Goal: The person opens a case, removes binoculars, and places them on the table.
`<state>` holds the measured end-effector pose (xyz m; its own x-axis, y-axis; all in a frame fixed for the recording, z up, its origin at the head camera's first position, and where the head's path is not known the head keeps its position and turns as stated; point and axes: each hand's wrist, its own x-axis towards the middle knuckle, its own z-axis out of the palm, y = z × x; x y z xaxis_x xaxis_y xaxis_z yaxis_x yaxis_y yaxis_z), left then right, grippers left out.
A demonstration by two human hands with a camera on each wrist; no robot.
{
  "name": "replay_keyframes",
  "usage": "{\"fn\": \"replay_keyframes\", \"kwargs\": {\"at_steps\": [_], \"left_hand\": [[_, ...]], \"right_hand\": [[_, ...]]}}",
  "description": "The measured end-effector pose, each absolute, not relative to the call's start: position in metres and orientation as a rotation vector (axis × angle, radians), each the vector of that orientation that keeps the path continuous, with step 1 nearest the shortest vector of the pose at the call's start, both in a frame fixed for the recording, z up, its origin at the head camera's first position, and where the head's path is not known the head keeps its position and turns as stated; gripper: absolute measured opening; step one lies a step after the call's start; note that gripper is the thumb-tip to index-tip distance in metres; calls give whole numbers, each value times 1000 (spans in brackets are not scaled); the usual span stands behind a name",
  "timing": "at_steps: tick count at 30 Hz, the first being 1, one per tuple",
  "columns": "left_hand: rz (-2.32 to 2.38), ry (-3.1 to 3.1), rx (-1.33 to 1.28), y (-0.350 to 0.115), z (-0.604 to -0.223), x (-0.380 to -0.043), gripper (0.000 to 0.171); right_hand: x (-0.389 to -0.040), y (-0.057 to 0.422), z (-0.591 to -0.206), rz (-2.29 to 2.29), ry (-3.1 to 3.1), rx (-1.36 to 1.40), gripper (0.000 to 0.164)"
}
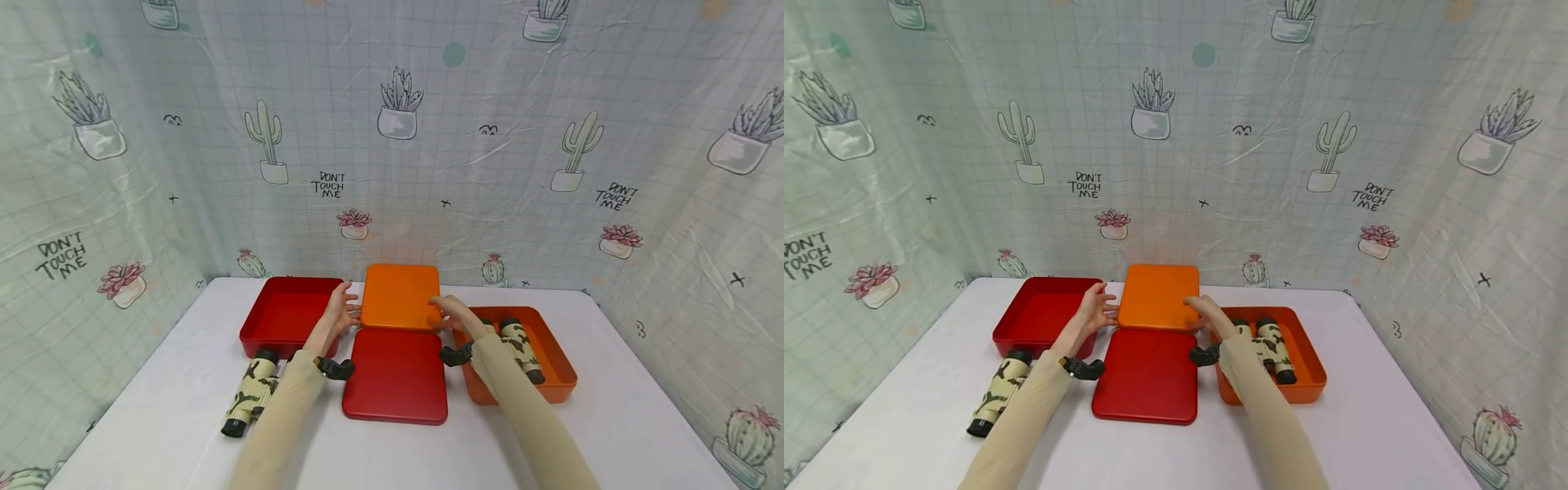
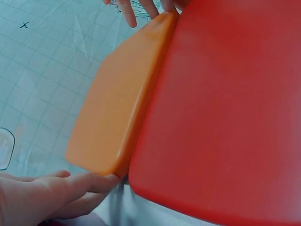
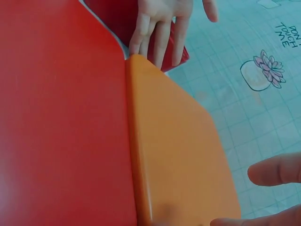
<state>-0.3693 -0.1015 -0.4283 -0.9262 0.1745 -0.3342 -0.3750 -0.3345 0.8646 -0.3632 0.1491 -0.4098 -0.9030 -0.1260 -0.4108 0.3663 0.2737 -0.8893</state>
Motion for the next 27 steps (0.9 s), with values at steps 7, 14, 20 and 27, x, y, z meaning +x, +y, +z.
{"fn": "replay_keyframes", "kwargs": {"at_steps": [7, 14, 20, 27], "left_hand": [[2263, 1610, -303, -101, -431, -367, 69], [2261, 1605, -303, -102, -430, -363, 67], [2248, 1601, -301, -102, -429, -360, 67], [2203, 1628, -269, -104, -428, -358, 66]], "right_hand": [[-356, 150, -407, -1637, 2125, 237, 59], [-356, 150, -405, -1679, 2069, 273, 58], [-355, 155, -409, -1709, 2016, 298, 58], [-352, 157, -409, -1673, 2028, 249, 57]]}}
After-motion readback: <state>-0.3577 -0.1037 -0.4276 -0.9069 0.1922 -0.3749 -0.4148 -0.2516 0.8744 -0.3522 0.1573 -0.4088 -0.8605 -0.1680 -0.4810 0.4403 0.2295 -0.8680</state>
